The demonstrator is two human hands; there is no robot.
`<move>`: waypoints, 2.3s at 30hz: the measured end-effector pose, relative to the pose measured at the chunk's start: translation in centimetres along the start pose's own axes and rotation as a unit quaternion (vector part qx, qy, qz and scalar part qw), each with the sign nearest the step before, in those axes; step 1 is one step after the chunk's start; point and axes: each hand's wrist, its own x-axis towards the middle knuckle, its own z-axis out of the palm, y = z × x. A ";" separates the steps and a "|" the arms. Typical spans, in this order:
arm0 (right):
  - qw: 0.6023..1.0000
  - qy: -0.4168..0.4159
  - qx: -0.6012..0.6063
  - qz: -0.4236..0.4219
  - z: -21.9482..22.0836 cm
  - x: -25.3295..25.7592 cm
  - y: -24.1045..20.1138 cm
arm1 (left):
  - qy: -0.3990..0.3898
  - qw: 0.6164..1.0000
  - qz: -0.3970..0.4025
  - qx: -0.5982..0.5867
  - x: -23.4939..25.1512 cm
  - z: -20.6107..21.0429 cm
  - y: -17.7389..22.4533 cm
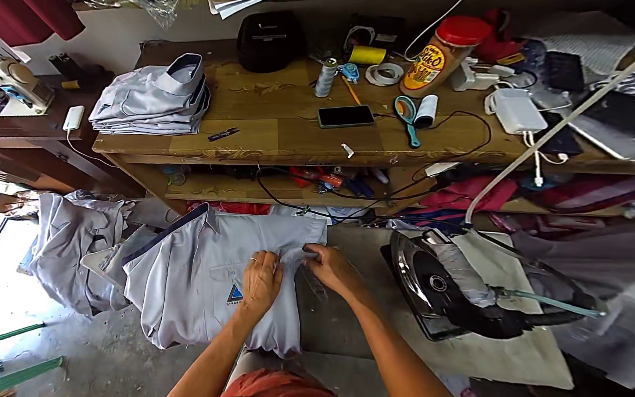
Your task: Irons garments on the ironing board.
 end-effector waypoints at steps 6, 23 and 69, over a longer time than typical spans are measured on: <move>0.999 0.045 0.013 -0.004 2.0 0.6 0.3 | -0.107 0.991 -0.068 0.031 -1.5 2.3 2.2; 0.983 0.089 0.062 0.145 4.3 -9.8 8.4 | -0.151 0.972 0.178 -0.002 -8.7 4.9 4.2; 0.973 -0.002 -0.060 0.222 3.5 -6.6 3.4 | -0.278 0.937 0.183 0.110 7.7 4.7 1.1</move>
